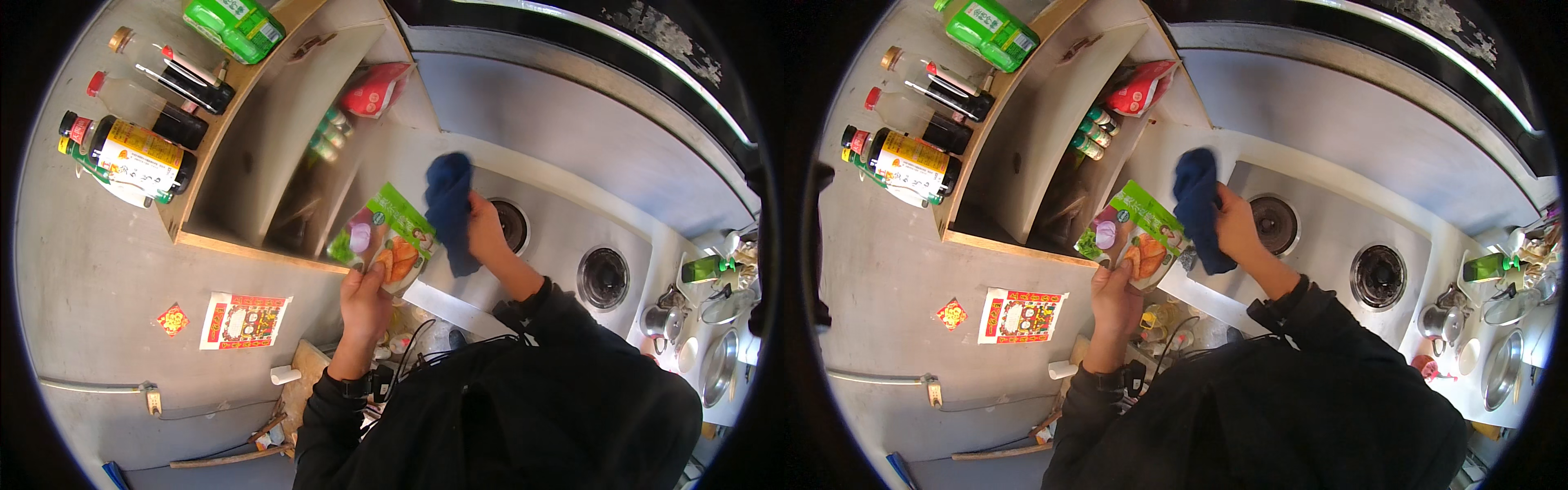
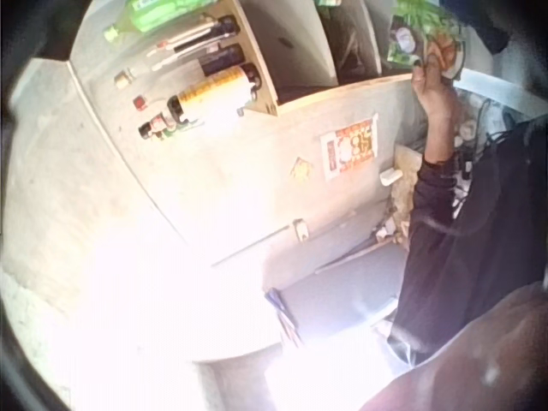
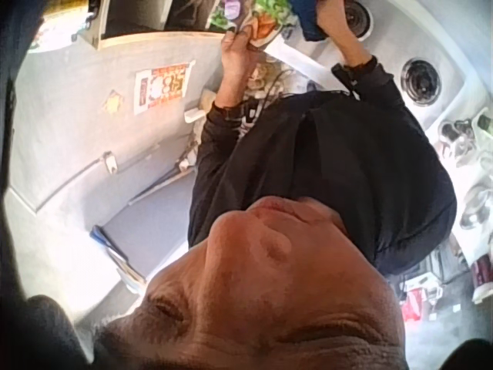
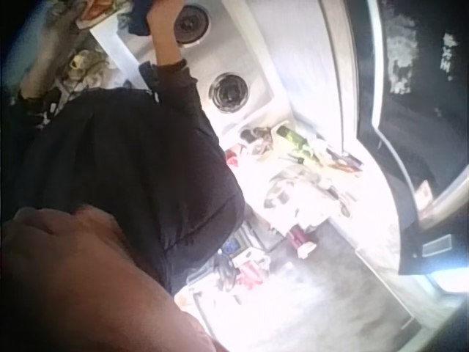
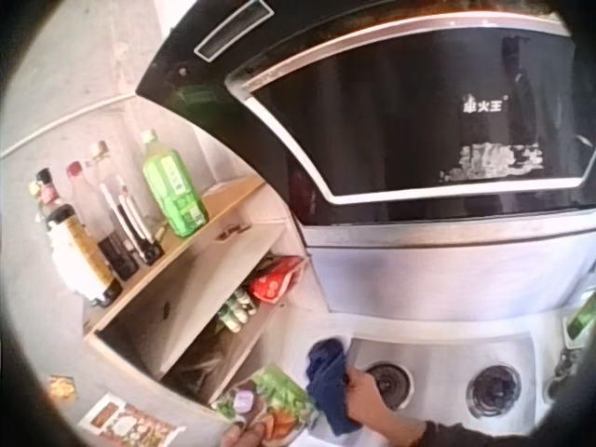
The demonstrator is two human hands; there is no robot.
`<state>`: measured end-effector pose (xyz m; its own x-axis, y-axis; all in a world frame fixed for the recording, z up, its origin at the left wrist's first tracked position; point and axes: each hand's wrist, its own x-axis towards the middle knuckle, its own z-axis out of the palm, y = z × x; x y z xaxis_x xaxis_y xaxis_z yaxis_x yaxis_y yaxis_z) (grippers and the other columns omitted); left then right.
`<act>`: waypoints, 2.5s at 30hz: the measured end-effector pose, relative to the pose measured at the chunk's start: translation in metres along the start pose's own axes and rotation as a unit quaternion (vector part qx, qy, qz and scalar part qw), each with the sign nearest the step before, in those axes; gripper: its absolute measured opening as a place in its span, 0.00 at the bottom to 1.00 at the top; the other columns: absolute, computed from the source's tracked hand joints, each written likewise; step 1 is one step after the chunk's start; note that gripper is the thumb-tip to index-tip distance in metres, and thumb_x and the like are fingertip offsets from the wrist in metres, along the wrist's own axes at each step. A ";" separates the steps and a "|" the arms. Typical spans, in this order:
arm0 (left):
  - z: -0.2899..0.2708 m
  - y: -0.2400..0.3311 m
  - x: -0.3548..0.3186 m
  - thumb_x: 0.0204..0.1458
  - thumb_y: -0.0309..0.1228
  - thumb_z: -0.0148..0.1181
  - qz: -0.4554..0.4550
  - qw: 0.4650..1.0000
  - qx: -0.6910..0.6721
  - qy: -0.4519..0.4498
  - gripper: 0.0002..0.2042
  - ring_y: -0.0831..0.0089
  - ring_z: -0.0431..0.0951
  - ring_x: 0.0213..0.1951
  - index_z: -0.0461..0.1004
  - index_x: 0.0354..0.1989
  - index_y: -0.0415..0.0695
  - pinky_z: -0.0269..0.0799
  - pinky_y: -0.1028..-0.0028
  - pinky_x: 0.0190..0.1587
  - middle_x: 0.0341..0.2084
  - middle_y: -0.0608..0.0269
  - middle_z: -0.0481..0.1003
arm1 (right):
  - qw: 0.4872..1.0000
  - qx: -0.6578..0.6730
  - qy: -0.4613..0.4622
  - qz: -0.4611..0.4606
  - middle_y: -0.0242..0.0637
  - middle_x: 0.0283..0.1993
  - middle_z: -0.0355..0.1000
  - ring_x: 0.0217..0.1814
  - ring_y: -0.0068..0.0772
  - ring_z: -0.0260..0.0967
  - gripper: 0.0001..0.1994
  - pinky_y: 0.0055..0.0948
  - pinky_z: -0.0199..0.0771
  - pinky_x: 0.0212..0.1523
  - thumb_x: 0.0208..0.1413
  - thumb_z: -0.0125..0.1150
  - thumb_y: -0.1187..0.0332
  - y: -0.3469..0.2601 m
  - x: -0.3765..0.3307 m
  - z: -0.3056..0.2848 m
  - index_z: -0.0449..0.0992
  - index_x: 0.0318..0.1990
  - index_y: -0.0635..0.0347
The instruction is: The person wipes a wooden spice rack and its contents with a blue cloth. They remove several bottles and packets, wipe them individually, and place them back on the shelf. The person also wipes the interior surfaces of the shelf and the countertop below.
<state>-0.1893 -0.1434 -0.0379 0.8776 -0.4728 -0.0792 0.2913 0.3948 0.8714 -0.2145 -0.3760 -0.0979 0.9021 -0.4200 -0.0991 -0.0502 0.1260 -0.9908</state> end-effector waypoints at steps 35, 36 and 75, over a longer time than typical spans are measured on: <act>-0.114 0.022 0.223 0.66 0.30 0.61 0.175 0.932 0.097 0.304 0.17 0.68 0.80 0.40 0.69 0.62 0.45 0.82 0.70 0.43 0.50 0.61 0.77 | 0.981 0.136 0.005 0.135 0.40 0.46 0.78 0.47 0.39 0.79 0.17 0.40 0.80 0.42 0.67 0.59 0.50 0.026 -0.021 -0.016 0.73 0.53 0.52; -0.118 0.025 0.228 0.65 0.27 0.62 0.169 0.936 0.071 0.302 0.18 0.68 0.79 0.42 0.70 0.62 0.44 0.81 0.71 0.43 0.50 0.61 0.77 | 0.941 0.224 0.009 0.254 0.39 0.45 0.77 0.46 0.38 0.77 0.18 0.40 0.78 0.40 0.64 0.60 0.48 0.022 -0.012 -0.024 0.73 0.50 0.51; -0.076 0.184 0.608 0.66 0.33 0.58 0.152 0.460 0.875 -0.001 0.14 0.55 0.78 0.52 0.79 0.54 0.38 0.73 0.59 0.59 0.50 0.47 0.79 | 0.952 0.113 -0.095 0.266 0.42 0.47 0.81 0.45 0.38 0.80 0.13 0.37 0.78 0.41 0.73 0.55 0.58 0.026 -0.016 -0.064 0.73 0.55 0.55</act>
<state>0.4270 -0.2985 0.0372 0.7755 -0.6068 0.1742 -0.5989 -0.7944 -0.1013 -0.2580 -0.4235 -0.1280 0.8368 -0.0741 -0.5425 -0.4489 0.4744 -0.7572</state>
